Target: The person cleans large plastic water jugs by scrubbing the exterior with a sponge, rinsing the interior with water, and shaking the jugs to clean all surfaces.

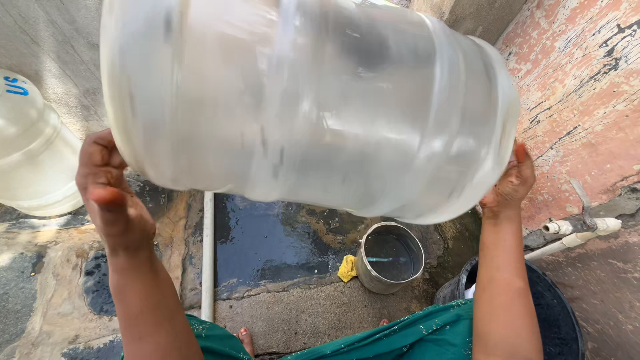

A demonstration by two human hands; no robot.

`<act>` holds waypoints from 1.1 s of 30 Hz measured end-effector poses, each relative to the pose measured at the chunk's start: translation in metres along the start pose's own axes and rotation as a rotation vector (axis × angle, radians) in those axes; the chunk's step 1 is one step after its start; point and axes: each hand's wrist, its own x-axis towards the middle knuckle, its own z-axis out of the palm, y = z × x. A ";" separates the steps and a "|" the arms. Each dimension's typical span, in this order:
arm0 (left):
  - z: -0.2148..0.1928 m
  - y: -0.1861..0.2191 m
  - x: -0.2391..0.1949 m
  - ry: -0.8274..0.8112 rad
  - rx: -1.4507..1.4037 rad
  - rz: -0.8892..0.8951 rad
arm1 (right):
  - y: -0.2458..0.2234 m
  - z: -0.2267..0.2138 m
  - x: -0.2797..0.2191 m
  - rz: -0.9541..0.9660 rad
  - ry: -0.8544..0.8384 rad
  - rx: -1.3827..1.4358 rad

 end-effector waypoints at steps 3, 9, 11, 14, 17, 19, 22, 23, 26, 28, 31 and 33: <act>0.028 0.017 -0.009 -0.079 0.060 0.117 | 0.025 -0.016 0.004 -0.049 0.164 -0.058; 0.027 -0.068 -0.024 0.037 0.327 -0.421 | 0.069 -0.081 0.014 0.194 0.339 -0.537; 0.012 -0.107 -0.036 0.001 0.625 -0.588 | 0.080 -0.091 0.009 0.578 0.308 -0.779; -0.013 -0.151 -0.040 -0.218 1.183 -0.812 | 0.100 -0.110 -0.006 1.183 0.068 -0.947; -0.017 -0.155 -0.044 -0.345 1.284 -0.996 | 0.133 -0.120 -0.024 1.313 0.191 -1.102; -0.008 -0.133 -0.030 -0.304 1.314 -0.980 | 0.139 -0.115 -0.024 1.143 0.303 -1.064; -0.007 -0.075 -0.019 0.009 0.738 -0.568 | 0.102 -0.084 -0.001 0.541 0.182 -0.713; -0.004 -0.063 -0.019 0.084 0.429 -0.340 | 0.085 -0.068 0.006 0.338 0.102 -0.547; -0.013 -0.049 -0.007 0.123 0.085 0.030 | 0.037 -0.027 0.005 0.059 0.048 -0.123; -0.007 -0.050 -0.013 0.172 0.120 0.107 | 0.031 -0.014 0.008 -0.016 0.004 0.087; 0.020 -0.047 -0.023 0.161 0.288 0.246 | 0.043 -0.010 0.006 -0.022 0.008 0.234; 0.028 -0.045 -0.019 0.119 0.192 0.184 | 0.056 -0.007 0.003 0.084 0.246 0.189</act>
